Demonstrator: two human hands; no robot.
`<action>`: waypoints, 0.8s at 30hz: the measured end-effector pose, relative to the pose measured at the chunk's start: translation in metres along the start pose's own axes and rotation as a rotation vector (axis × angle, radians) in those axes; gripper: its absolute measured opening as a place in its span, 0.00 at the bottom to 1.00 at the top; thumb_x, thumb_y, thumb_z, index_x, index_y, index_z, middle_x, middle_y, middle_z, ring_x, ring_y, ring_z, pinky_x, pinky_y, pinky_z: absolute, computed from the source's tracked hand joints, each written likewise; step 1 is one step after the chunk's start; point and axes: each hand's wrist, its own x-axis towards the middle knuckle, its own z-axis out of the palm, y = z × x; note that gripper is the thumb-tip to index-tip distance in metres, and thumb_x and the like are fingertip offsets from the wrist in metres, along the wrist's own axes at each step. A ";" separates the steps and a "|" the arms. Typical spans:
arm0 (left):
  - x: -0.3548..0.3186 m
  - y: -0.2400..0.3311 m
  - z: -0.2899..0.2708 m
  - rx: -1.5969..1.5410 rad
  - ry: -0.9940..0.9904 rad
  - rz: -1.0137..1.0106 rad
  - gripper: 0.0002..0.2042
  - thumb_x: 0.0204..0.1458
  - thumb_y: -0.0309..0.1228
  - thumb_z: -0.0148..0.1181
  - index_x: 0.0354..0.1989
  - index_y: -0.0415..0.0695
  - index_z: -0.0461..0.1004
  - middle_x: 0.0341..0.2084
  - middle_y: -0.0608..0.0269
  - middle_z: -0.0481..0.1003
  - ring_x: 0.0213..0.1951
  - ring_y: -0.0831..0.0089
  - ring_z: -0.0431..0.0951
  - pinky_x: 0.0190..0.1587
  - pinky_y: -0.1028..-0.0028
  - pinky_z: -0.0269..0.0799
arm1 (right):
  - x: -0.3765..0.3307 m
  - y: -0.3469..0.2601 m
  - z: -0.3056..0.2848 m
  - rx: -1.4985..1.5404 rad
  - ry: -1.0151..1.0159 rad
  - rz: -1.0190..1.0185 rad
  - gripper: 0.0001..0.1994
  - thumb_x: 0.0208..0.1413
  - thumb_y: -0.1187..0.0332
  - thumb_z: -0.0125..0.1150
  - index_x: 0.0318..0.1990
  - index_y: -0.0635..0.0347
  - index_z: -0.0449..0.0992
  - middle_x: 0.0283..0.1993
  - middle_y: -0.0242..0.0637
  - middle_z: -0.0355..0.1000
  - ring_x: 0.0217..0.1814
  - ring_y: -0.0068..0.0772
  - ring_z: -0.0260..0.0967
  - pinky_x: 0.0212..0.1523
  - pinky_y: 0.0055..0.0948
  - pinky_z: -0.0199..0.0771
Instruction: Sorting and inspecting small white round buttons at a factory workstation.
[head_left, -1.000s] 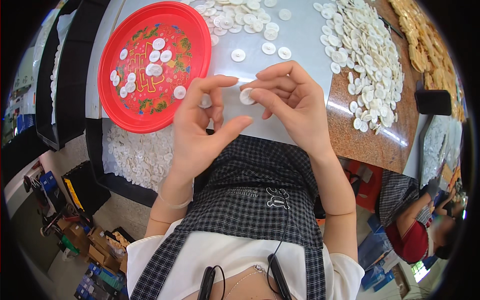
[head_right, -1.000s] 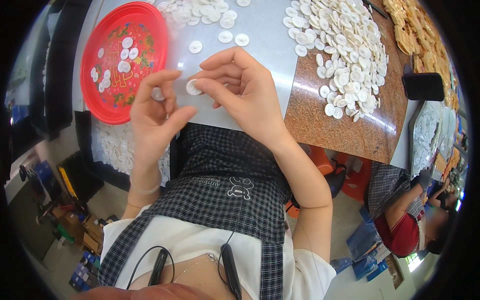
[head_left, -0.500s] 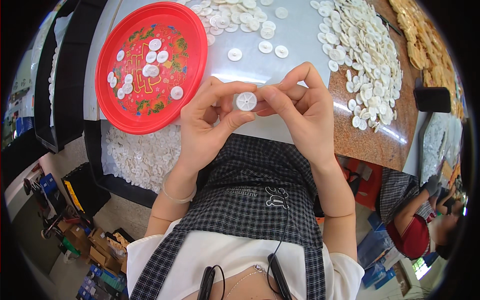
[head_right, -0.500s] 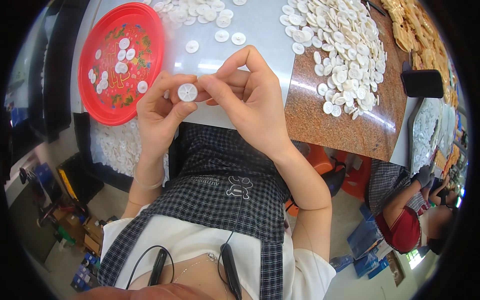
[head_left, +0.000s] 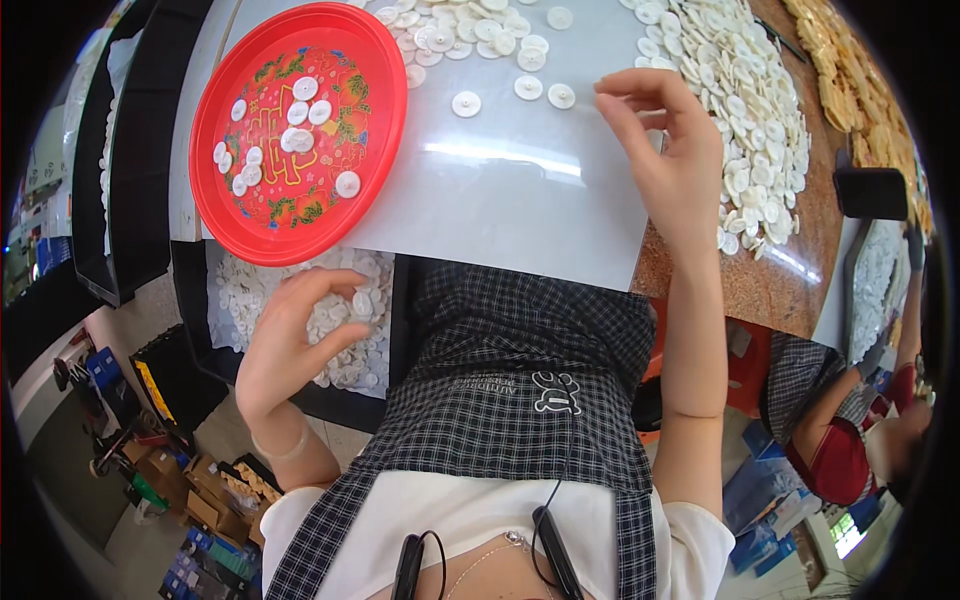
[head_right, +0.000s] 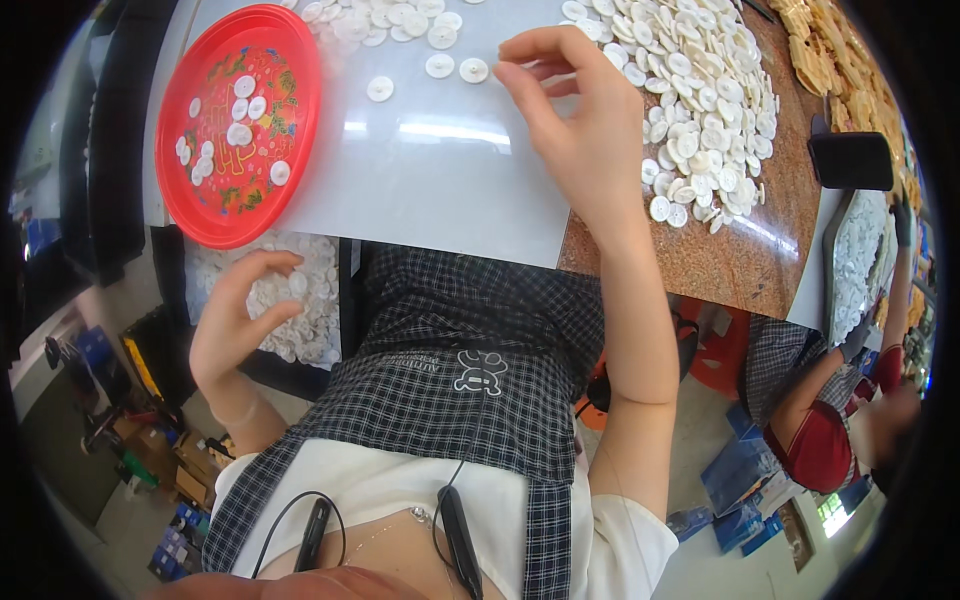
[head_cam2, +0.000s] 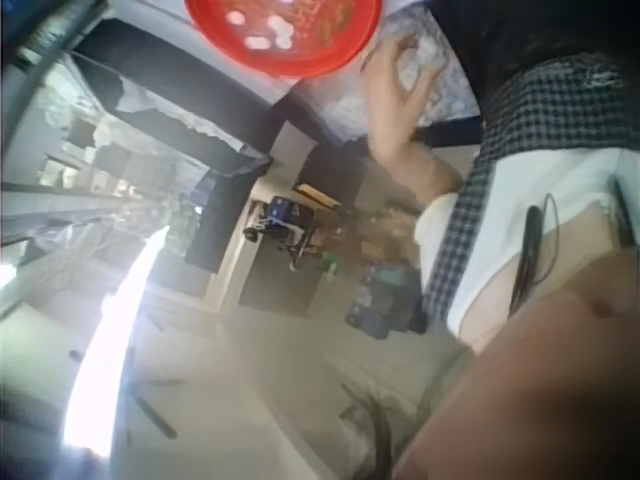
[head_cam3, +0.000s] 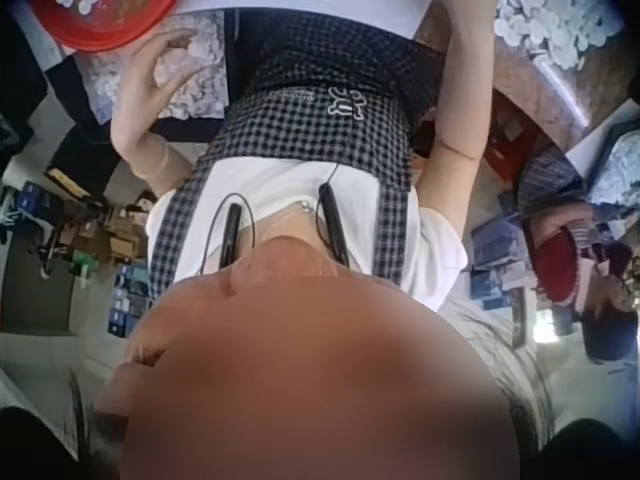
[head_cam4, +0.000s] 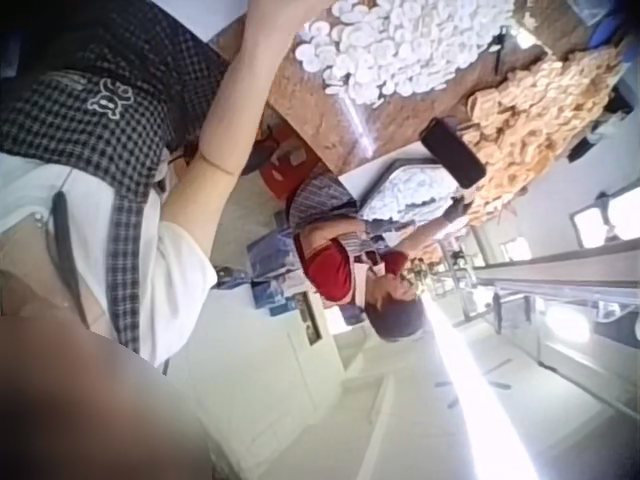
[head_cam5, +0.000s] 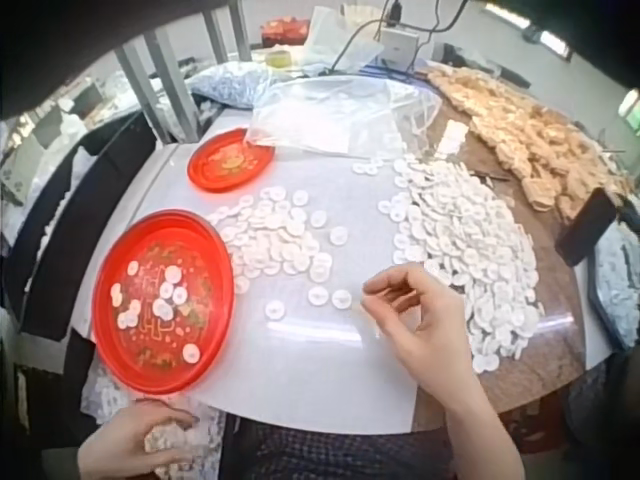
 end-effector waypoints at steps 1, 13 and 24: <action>-0.006 0.002 0.001 0.214 0.069 0.032 0.25 0.40 0.34 0.73 0.49 0.42 0.75 0.43 0.53 0.76 0.46 0.54 0.76 0.55 0.60 0.67 | 0.004 -0.004 -0.002 -0.168 -0.061 -0.045 0.07 0.58 0.71 0.63 0.42 0.62 0.78 0.41 0.35 0.78 0.41 0.25 0.74 0.42 0.23 0.72; 0.103 0.064 0.045 0.000 0.516 0.394 0.19 0.50 0.21 0.62 0.53 0.39 0.72 0.51 0.51 0.74 0.55 0.55 0.72 0.57 0.67 0.68 | 0.002 -0.019 0.016 -0.371 -0.239 -0.046 0.07 0.53 0.71 0.66 0.37 0.61 0.78 0.40 0.31 0.76 0.35 0.26 0.73 0.32 0.25 0.73; 0.139 0.058 0.065 0.241 0.657 0.332 0.15 0.49 0.15 0.55 0.47 0.39 0.73 0.39 0.54 0.71 0.44 0.56 0.70 0.47 0.63 0.68 | -0.019 -0.013 0.013 0.013 -0.225 -0.039 0.09 0.46 0.81 0.69 0.33 0.60 0.75 0.41 0.30 0.76 0.37 0.20 0.73 0.30 0.18 0.73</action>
